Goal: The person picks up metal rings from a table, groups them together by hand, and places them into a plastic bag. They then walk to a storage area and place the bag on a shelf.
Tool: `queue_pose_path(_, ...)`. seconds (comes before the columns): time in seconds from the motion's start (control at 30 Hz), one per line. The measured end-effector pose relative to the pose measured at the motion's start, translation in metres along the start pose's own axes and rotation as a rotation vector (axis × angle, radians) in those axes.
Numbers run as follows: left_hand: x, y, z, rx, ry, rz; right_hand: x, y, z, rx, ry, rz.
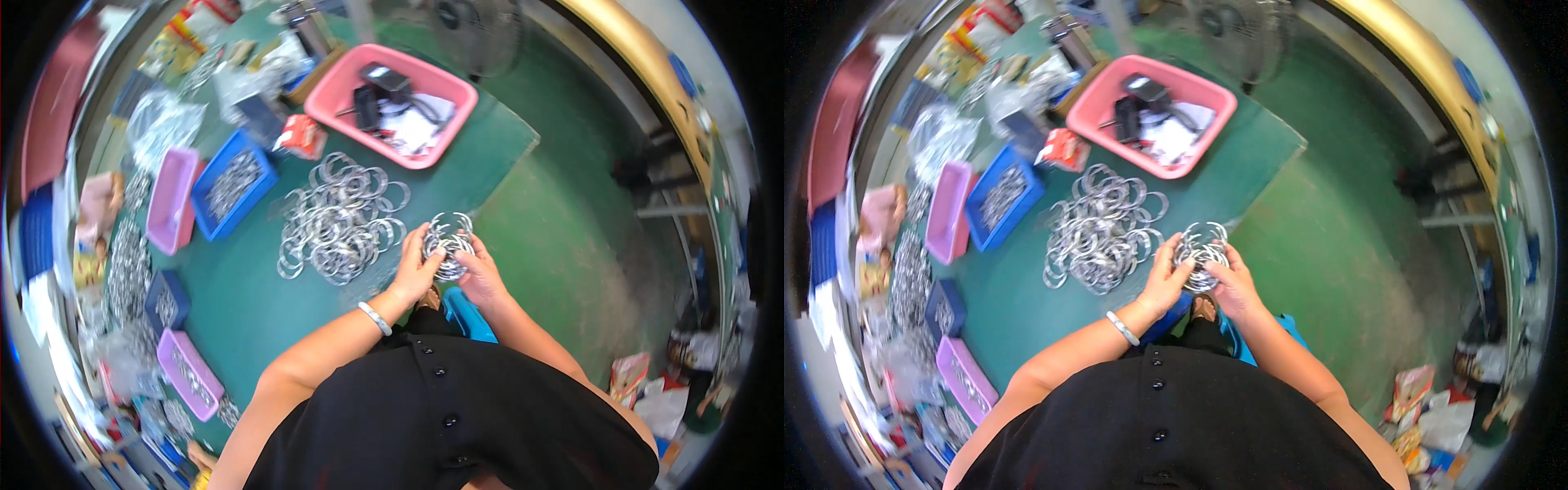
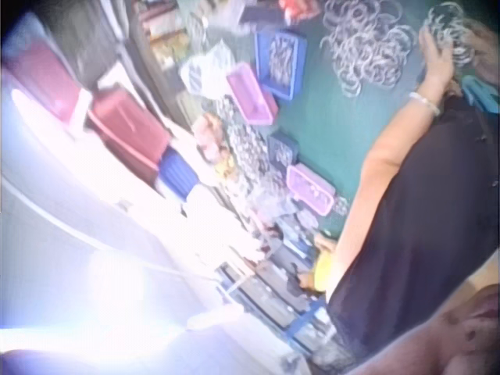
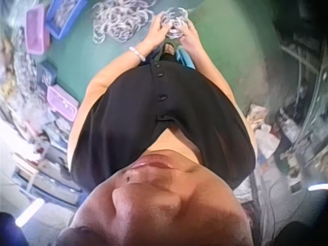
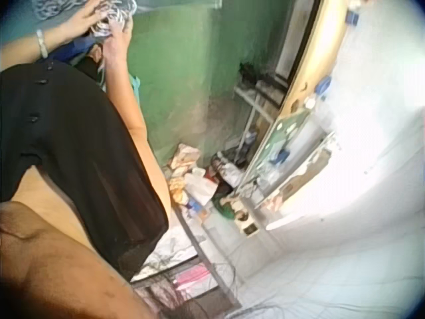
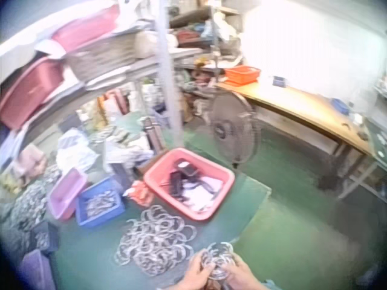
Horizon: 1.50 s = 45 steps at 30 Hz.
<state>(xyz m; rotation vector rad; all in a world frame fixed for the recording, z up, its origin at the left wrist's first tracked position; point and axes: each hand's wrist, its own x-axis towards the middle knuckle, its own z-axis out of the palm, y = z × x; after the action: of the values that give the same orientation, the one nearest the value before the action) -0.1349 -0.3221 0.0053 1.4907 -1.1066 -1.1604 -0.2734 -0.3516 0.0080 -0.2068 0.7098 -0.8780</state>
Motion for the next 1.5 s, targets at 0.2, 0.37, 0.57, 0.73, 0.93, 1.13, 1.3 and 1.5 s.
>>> queue_pose_path(0.2, -0.064, 0.022, -0.071, -0.492, -0.009, -0.089, -0.011, 0.049, 0.051, -0.193, -0.152, 0.137)
queue_pose_path(0.37, -0.137, 0.021, -0.135, -0.542, 0.265, -0.152, -0.026, 0.114, 0.103, -0.331, -0.318, 0.357)
queue_pose_path(0.57, -0.248, 0.006, -0.204, -0.799, 0.52, -0.095, -0.055, 0.217, 0.162, -0.587, -0.504, 0.672)
queue_pose_path(0.73, -0.34, -0.018, -0.238, -0.996, 0.704, -0.103, -0.101, 0.298, 0.205, -0.805, -0.663, 0.821)
queue_pose_path(0.93, -0.421, -0.047, -0.266, -1.101, 0.795, -0.088, -0.153, 0.373, 0.226, -0.963, -0.754, 0.898)
queue_pose_path(1.13, -0.454, -0.079, -0.281, -1.108, 0.787, 0.006, -0.178, 0.412, 0.224, -1.1, -0.792, 0.84)
queue_pose_path(1.3, -0.463, -0.089, -0.284, -1.096, 0.787, -0.111, -0.19, 0.419, 0.218, -1.118, -0.748, 0.81)
queue_pose_path(1.5, -0.47, -0.091, -0.281, -1.129, 0.801, -0.131, -0.195, 0.423, 0.218, -1.15, -0.759, 0.854)
